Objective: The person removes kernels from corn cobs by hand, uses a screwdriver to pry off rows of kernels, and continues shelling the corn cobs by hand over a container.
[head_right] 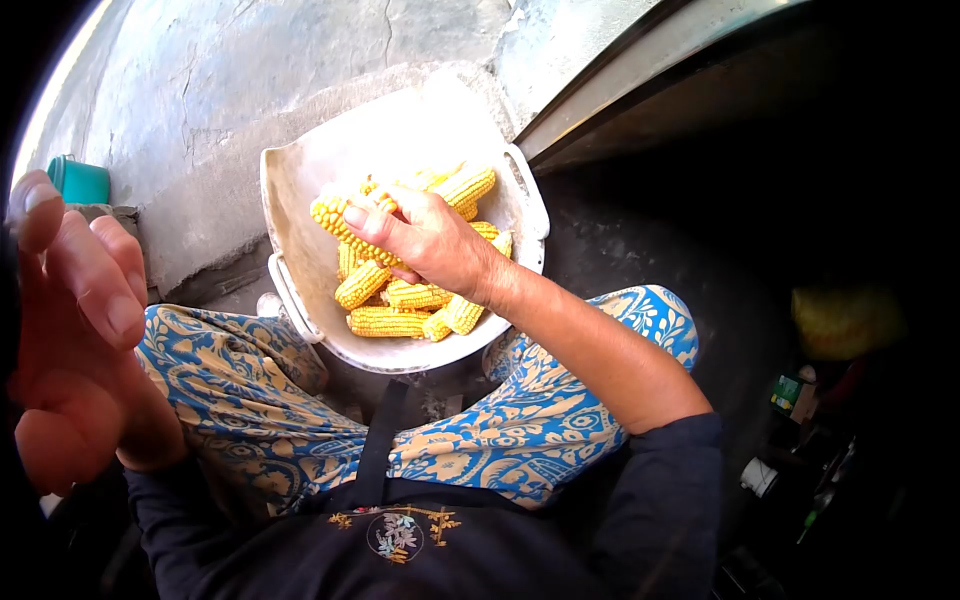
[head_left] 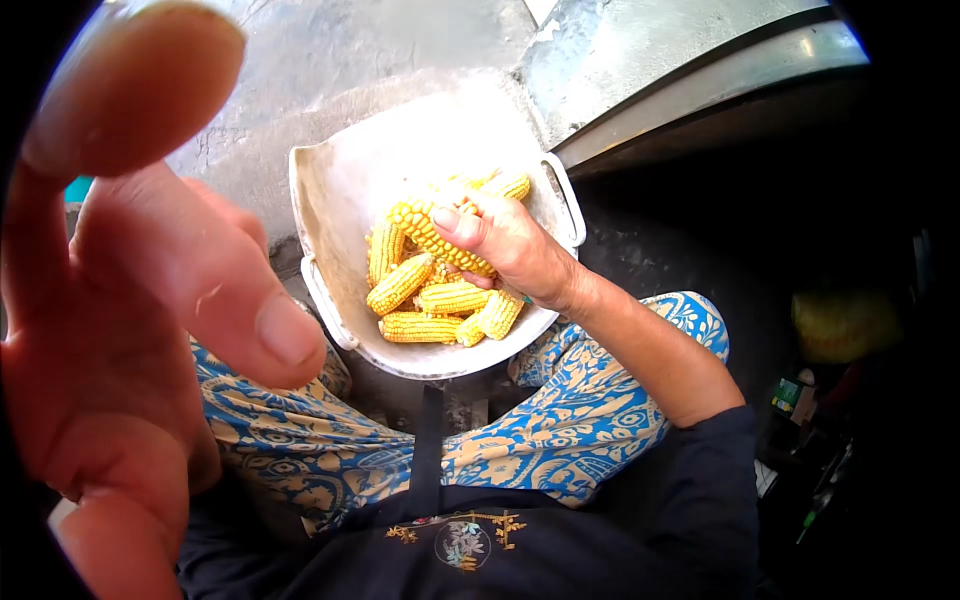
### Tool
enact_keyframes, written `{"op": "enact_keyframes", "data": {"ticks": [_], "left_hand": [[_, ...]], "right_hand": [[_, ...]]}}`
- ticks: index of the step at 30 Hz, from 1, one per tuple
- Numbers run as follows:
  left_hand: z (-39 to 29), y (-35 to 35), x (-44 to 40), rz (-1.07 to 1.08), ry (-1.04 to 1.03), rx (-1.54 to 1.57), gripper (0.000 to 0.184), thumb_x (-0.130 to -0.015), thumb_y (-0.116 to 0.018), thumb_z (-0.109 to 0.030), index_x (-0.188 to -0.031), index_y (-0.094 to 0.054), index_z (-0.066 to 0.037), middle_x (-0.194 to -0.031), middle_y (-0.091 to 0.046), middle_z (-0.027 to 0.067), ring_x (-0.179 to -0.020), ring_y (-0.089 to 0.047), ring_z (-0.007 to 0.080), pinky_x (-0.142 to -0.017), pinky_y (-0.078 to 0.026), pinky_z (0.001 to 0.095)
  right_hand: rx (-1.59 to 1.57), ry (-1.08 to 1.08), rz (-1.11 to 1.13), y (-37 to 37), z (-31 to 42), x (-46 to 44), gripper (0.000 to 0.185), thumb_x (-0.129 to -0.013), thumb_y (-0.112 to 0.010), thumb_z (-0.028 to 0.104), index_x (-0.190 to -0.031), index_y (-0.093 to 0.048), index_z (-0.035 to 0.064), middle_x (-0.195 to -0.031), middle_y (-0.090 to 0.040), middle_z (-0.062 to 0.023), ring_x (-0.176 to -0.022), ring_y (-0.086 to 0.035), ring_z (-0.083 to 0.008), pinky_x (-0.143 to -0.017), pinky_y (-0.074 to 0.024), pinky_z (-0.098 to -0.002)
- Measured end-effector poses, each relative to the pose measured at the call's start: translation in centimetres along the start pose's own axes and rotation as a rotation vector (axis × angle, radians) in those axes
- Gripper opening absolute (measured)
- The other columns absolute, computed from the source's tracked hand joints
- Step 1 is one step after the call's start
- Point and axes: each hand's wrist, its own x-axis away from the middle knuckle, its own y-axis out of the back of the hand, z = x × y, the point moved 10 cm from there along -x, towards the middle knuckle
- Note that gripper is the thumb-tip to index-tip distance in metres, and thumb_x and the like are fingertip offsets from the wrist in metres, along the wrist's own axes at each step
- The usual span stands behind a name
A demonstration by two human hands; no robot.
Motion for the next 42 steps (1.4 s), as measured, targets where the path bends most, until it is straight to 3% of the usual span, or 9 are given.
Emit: {"op": "enact_keyframes", "data": {"ticks": [5, 17, 31, 42], "left_hand": [[1.6, 1.0, 2.1, -0.116, 0.119, -0.037, 0.078, -0.087, -0.045, -0.058, -0.140, -0.027, -0.005, -0.125, -0.049, 0.0182, -0.075, -0.054, 0.0114, -0.069, -0.044, 0.0254], [2.3, 0.3, 4.6, -0.118, 0.200, -0.070, 0.079, -0.085, -0.047, -0.059, -0.139, -0.029, -0.004, -0.124, -0.050, 0.0182, -0.074, -0.055, 0.0116, -0.068, -0.044, 0.0253], [1.1, -1.1, 4.2, 0.047, 0.194, -0.149, 0.080, -0.083, -0.049, -0.060, -0.138, -0.031, -0.004, -0.122, -0.051, 0.0181, -0.073, -0.055, 0.0117, -0.067, -0.044, 0.0251], [1.1, -5.0, 1.5, 0.319, 0.062, -0.247, 0.080, -0.082, -0.050, -0.060, -0.136, -0.032, -0.004, -0.121, -0.051, 0.0181, -0.073, -0.055, 0.0118, -0.066, -0.044, 0.0249]], "right_hand": [[-0.018, 0.018, 0.027, -0.2, 0.1, 0.0, 0.042, -0.092, -0.052, 0.041, -0.102, -0.055, 0.0007, -0.065, -0.048, 0.0033, -0.047, -0.039, -0.0014, -0.042, -0.0311, -0.0171], [0.046, 0.005, 0.021, 0.2, -0.7, -0.2, 0.042, -0.090, -0.054, 0.043, -0.094, -0.054, 0.0016, -0.062, -0.047, 0.0026, -0.048, -0.041, -0.0027, -0.043, -0.0323, -0.0190], [0.026, 0.003, 0.007, 0.0, -1.0, -0.1, 0.044, -0.090, -0.055, 0.044, -0.101, -0.058, 0.0012, -0.063, -0.049, 0.0029, -0.048, -0.042, -0.0011, -0.041, -0.0337, -0.0165], [0.024, 0.004, 0.008, -0.1, -1.2, -0.2, 0.044, -0.090, -0.055, 0.044, -0.103, -0.057, 0.0016, -0.066, -0.050, 0.0036, -0.051, -0.042, -0.0013, -0.044, -0.0338, -0.0174]]}}
